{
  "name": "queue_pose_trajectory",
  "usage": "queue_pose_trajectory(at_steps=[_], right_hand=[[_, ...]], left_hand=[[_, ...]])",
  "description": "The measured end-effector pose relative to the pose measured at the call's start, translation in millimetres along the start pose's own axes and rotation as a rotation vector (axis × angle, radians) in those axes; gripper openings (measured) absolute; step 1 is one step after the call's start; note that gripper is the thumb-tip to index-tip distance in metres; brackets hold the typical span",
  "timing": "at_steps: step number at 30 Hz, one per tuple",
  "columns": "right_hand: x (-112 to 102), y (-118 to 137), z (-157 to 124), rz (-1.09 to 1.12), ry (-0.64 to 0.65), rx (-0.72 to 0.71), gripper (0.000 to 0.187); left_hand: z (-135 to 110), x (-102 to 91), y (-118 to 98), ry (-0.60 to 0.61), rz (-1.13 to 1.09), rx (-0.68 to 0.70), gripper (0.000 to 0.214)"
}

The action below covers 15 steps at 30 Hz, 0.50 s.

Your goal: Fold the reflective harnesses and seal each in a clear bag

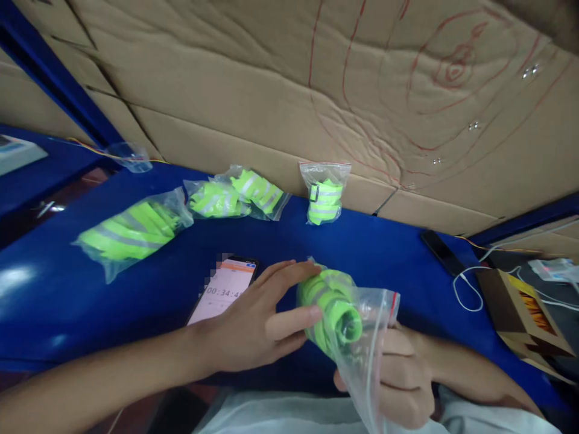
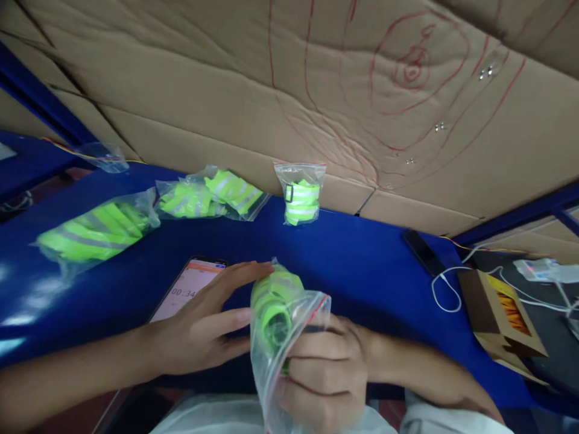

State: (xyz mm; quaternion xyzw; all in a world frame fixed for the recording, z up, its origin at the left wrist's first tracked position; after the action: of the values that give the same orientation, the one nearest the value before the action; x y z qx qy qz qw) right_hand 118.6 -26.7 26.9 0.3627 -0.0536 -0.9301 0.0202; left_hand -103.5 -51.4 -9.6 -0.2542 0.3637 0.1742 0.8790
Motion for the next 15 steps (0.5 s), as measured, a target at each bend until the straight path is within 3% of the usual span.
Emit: queue_pose_trajectory(at_steps=[1,2,4,7,9,12,15], right_hand=[[0.3,6.5,-7.2,-0.048,-0.026,-0.175,0.024],[0.3,8.2,-14.6,-0.057,-0.069,-0.229,0.027],[1.2,6.5,-29.3,-0.069,-0.104,-0.197,0.04],[0.3,-0.9,-49.7,0.032,-0.059,0.091,0.059],[-4.0,-6.2,-60.1,0.191,-0.086,0.329,0.062],[-10.6,-17.1,-69.3,0.463,-0.222,0.758,0.054],[-9.3,-26.6,-71.3,0.579,-0.174,1.078,0.031]], left_hand=[[0.2,-0.2,-1.0,-0.006,0.027,0.032,0.044],[0.9,-1.1,-0.8,-0.011,0.049,0.052,0.048],[3.5,-3.8,0.9,-0.02,0.1,0.063,0.051],[6.8,-7.3,1.9,-0.049,0.168,0.087,0.045],[6.5,-7.0,2.4,-0.045,0.186,0.108,0.043],[3.3,-5.6,6.0,-0.028,0.168,0.069,0.042],[1.2,-5.3,8.4,-0.014,0.172,0.055,0.041]])
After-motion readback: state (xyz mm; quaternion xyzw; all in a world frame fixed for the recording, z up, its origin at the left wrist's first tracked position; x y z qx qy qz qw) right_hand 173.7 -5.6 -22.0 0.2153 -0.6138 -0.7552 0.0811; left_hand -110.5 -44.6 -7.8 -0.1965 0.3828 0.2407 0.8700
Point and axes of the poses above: each hand's wrist, its own z-axis towards the middle knuckle, its own x-axis out of the palm, y = z × x, the point moved 3 cm from there along z, towards the middle knuckle, and after that the axes turned 5 degrees about y, right-handed, at the moved point
